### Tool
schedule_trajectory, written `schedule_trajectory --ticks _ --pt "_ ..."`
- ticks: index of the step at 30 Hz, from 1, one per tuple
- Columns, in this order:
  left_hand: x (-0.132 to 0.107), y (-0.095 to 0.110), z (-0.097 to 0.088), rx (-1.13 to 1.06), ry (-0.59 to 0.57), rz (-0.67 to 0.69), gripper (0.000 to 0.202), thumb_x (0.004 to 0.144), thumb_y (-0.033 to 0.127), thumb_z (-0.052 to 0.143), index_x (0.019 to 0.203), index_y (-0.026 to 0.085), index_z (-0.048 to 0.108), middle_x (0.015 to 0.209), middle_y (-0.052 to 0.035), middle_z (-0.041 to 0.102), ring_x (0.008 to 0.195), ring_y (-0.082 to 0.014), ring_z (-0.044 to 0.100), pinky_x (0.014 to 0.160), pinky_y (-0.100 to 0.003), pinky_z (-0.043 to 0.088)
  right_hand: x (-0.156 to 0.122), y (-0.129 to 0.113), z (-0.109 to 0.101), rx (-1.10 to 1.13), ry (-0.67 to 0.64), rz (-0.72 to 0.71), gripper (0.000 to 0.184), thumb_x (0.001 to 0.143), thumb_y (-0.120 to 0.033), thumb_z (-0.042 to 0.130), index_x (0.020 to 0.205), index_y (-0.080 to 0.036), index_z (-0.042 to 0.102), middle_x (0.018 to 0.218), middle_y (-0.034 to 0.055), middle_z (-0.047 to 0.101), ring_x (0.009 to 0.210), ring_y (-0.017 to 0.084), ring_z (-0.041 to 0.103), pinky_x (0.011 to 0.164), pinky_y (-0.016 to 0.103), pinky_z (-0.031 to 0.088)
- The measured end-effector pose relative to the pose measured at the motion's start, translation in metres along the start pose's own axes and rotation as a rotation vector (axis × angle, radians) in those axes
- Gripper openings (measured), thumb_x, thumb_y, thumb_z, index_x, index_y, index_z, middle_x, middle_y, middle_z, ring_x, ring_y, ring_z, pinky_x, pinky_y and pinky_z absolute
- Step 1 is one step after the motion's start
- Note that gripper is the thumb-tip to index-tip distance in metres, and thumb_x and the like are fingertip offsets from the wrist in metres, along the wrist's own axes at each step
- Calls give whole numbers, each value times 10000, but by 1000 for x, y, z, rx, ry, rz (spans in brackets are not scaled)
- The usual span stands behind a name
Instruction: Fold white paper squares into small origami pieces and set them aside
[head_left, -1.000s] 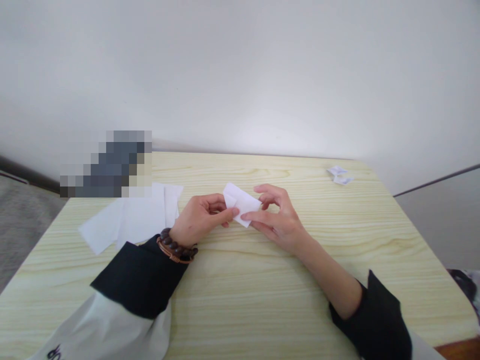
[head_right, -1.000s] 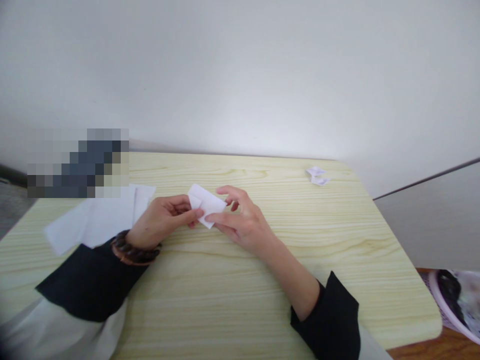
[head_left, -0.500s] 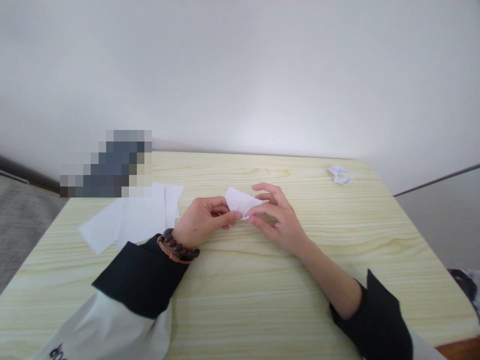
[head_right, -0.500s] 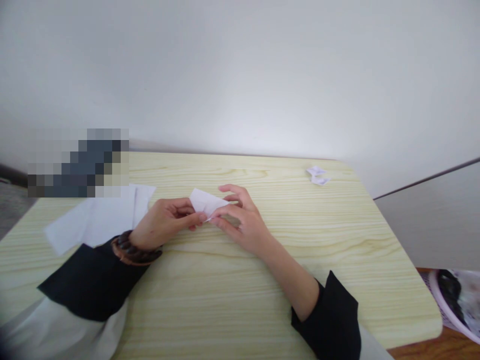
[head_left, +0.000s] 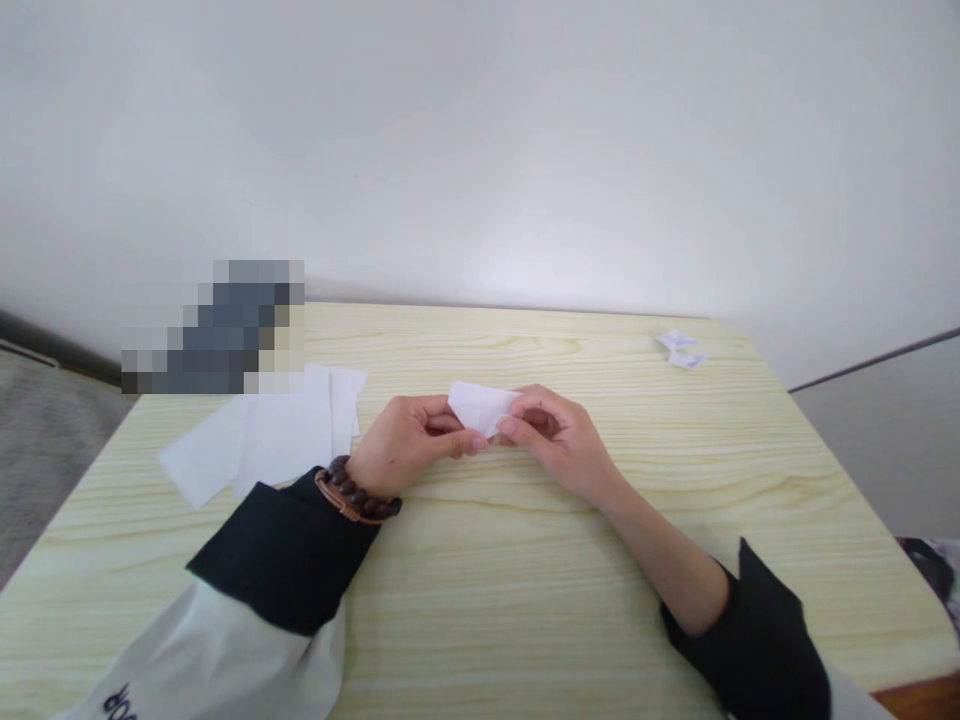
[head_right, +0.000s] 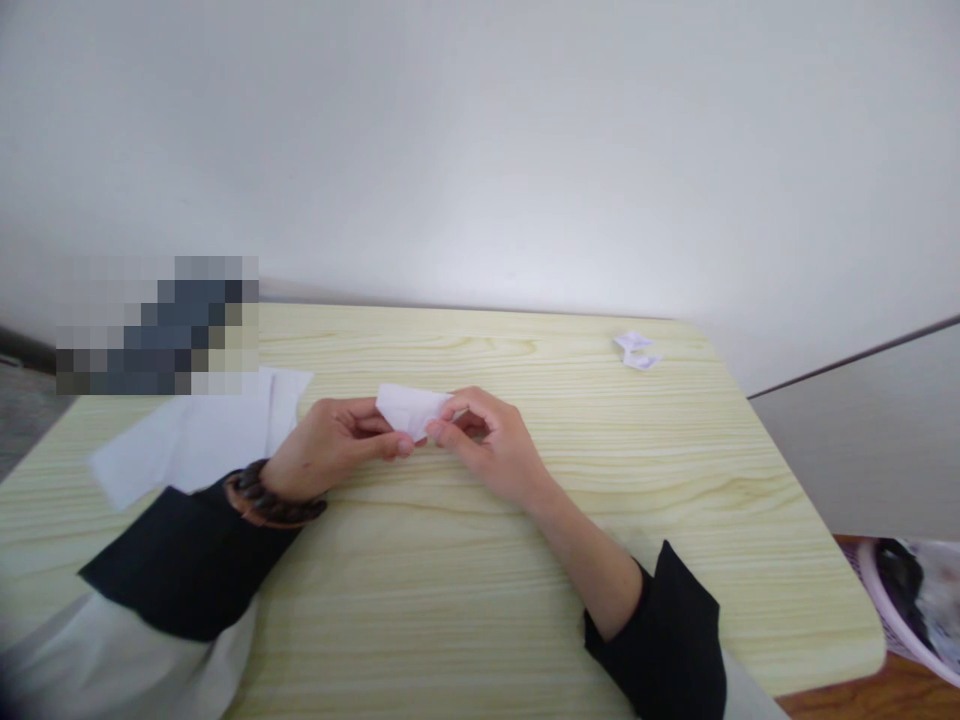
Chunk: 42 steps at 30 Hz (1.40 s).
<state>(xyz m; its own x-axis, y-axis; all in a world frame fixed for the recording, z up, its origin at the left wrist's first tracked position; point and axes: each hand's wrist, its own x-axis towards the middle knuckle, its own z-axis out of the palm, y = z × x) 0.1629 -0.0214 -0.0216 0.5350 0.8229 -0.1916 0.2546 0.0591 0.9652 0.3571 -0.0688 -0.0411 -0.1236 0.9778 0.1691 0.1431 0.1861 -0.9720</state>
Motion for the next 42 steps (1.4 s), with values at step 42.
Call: schedule_trajectory --ticks 42 --pt "0 -5 4 -53 -107 7 262 698 339 730 880 152 725 862 -35 755 766 -188 701 674 -235 527 -3 -6 6 -117 79 -5 152 815 -318 633 781 -182 574 683 -3 649 532 89 618 493 188 495"
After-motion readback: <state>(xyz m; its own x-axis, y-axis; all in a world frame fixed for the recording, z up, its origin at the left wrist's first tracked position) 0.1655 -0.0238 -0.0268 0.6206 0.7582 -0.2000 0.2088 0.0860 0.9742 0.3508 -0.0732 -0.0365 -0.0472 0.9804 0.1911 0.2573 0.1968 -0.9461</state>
